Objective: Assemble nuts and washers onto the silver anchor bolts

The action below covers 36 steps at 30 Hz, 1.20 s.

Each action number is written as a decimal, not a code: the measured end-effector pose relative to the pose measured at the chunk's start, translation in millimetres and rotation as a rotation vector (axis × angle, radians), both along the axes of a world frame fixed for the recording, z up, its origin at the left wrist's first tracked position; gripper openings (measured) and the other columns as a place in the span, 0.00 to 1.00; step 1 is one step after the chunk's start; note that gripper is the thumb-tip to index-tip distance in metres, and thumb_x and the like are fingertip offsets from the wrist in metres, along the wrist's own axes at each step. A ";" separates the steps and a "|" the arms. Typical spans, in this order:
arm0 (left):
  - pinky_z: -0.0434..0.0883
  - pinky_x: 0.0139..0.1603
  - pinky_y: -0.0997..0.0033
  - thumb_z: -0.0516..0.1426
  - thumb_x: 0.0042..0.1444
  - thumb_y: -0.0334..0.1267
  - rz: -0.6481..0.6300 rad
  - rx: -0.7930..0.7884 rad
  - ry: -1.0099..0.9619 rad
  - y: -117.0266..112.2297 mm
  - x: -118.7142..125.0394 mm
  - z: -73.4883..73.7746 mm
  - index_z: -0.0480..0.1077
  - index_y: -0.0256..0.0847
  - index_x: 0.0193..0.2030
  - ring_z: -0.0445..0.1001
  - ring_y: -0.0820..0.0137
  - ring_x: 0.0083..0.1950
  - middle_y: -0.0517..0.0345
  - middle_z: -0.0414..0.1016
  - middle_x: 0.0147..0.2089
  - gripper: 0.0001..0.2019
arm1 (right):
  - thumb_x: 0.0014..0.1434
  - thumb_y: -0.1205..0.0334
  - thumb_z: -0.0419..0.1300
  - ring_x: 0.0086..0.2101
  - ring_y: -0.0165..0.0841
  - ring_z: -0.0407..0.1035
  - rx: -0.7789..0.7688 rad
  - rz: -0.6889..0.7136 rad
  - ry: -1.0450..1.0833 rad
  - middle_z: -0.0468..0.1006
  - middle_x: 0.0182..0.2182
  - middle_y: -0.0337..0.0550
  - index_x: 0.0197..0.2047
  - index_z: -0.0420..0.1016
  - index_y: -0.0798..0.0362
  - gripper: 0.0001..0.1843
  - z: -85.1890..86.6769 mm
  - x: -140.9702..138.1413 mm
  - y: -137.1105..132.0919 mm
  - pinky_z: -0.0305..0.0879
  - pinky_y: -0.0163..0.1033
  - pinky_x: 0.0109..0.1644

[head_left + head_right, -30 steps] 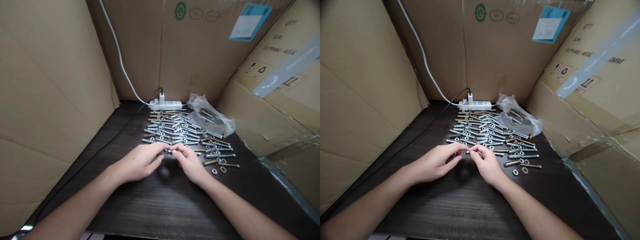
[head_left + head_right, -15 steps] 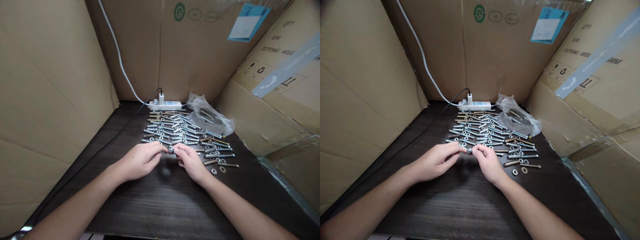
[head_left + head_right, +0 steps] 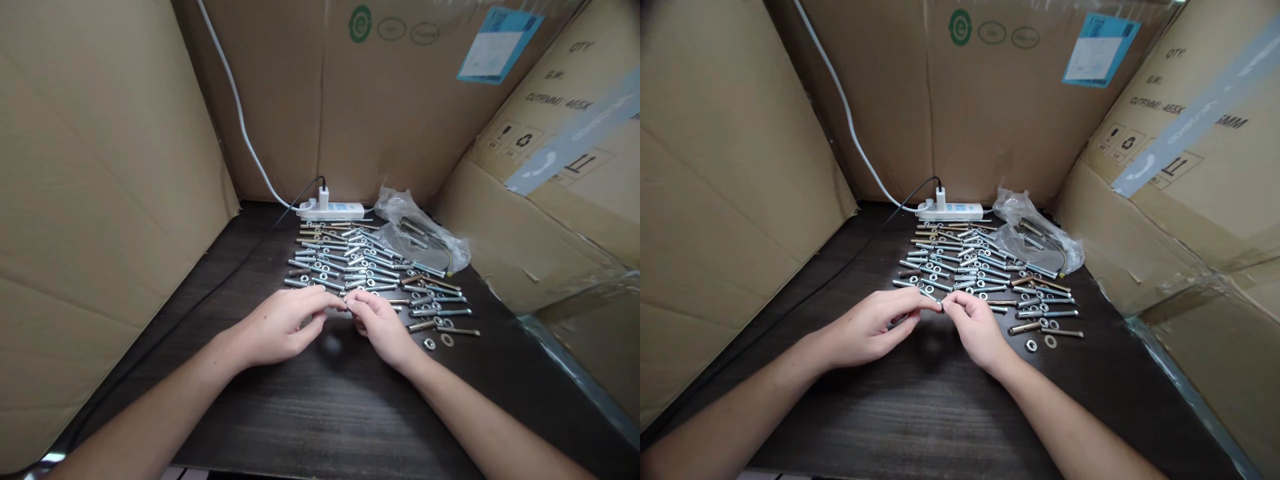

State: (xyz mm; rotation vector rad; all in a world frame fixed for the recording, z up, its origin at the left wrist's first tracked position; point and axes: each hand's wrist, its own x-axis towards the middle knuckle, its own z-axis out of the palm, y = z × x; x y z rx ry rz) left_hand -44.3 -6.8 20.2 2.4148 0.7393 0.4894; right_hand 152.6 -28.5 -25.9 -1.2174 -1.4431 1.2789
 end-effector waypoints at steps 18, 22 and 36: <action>0.67 0.46 0.70 0.47 0.60 0.31 0.073 -0.003 0.029 1.4 0.8 -1.1 0.66 0.42 0.51 0.71 0.69 0.44 0.56 0.73 0.45 0.14 | 0.58 0.58 0.51 0.21 0.26 0.50 0.024 0.042 -0.079 0.55 0.19 0.34 0.26 0.65 0.54 0.12 2.8 -2.7 -2.1 0.49 0.31 0.23; 0.67 0.47 0.70 0.47 0.60 0.29 0.025 -0.019 0.005 -0.6 1.1 1.3 0.65 0.43 0.54 0.71 0.69 0.46 0.56 0.73 0.47 0.17 | 0.57 0.59 0.51 0.21 0.26 0.53 0.041 0.022 -0.084 0.58 0.19 0.34 0.27 0.66 0.54 0.10 2.3 -2.8 -1.9 0.51 0.32 0.24; 0.67 0.48 0.70 0.48 0.60 0.30 0.055 -0.008 0.053 0.8 1.4 -1.6 0.68 0.43 0.49 0.72 0.68 0.46 0.57 0.74 0.47 0.13 | 0.56 0.59 0.52 0.25 0.29 0.56 0.035 -0.026 0.004 0.60 0.21 0.36 0.25 0.66 0.53 0.11 2.6 -0.2 -1.2 0.53 0.33 0.28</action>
